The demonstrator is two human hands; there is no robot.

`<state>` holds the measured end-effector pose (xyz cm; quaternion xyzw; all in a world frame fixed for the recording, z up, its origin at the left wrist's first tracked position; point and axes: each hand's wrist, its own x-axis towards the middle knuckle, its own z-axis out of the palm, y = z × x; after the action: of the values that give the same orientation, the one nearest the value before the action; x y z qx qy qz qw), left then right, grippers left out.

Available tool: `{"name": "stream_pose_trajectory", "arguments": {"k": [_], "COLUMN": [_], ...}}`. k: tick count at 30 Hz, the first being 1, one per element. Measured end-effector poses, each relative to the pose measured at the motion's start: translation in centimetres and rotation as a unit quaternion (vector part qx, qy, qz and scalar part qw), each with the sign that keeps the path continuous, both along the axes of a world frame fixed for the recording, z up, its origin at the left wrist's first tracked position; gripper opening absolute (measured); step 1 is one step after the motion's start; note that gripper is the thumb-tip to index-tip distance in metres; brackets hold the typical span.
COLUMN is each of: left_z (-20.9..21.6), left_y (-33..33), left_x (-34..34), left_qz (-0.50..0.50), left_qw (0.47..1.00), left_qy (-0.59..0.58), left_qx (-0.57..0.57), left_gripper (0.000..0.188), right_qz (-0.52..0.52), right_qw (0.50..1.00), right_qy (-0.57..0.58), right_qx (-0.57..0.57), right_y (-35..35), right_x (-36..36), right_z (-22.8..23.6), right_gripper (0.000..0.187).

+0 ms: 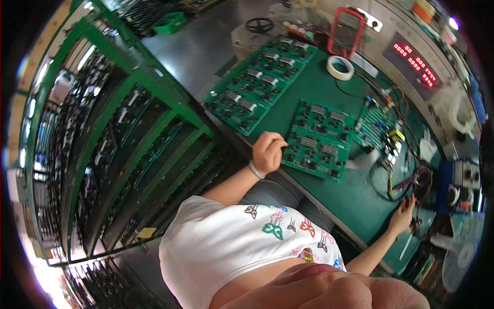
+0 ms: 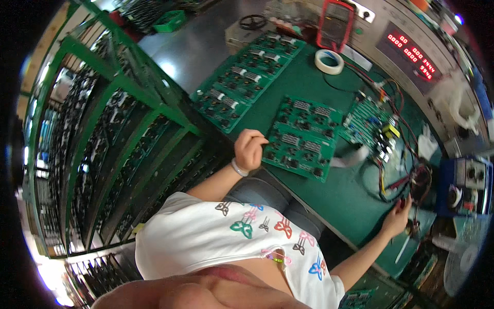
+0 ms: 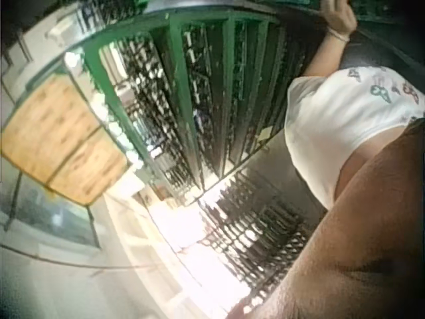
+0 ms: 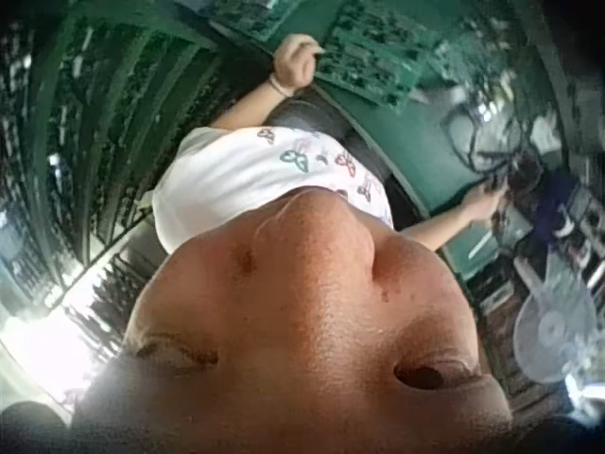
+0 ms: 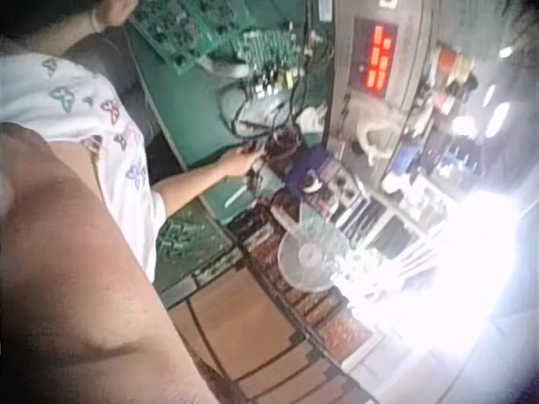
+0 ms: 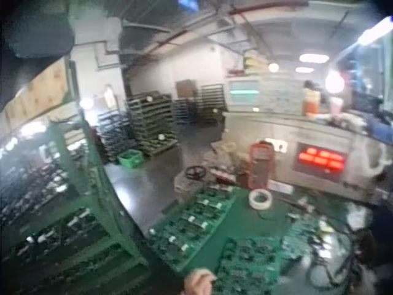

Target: Test the functionality and display of circuit board components at a workstation.

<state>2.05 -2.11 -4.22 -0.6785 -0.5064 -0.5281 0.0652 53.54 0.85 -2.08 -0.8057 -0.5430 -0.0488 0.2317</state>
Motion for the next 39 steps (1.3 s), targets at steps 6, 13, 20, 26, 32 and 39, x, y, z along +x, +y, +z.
{"name": "stream_pose_trajectory", "arguments": {"k": [6,13,20,26,32,39], "left_z": [0.3,0.1,0.2,-0.1,-0.5,-0.7], "left_y": [0.2,0.2,0.1,0.2,0.5,0.6], "left_x": [0.0,0.1,0.0,-0.1,0.1,0.1], "left_qz": [-0.004,-0.021,-0.014,-0.011,-0.013,-0.021], "left_qw": [1.0,0.999,1.0,1.0,0.999,0.998], "left_qy": [-0.002,-0.013,0.001,0.025,0.048,0.058], "left_qx": [0.028,0.031,0.005,0.008,0.023,0.03], "left_gripper": [0.014,0.014,0.012,0.016,0.015,0.014], "right_qz": [0.003,-0.01,-0.01,0.014,-0.037,-0.025], "right_qw": [1.0,0.999,1.0,0.997,0.999,0.998], "right_qy": [-0.03,-0.031,-0.015,0.02,0.002,-0.002], "right_qx": [0.009,0.001,0.006,0.066,0.023,0.056], "right_y": [0.0,0.0,0.1,0.0,-0.4,-0.5], "right_x": [0.4,0.5,0.7,-0.4,-1.7,-2.2], "right_z": [-0.3,-0.3,-0.6,-0.6,0.9,1.4], "right_gripper": [0.041,0.04,0.043,0.044,0.04,0.039]}}
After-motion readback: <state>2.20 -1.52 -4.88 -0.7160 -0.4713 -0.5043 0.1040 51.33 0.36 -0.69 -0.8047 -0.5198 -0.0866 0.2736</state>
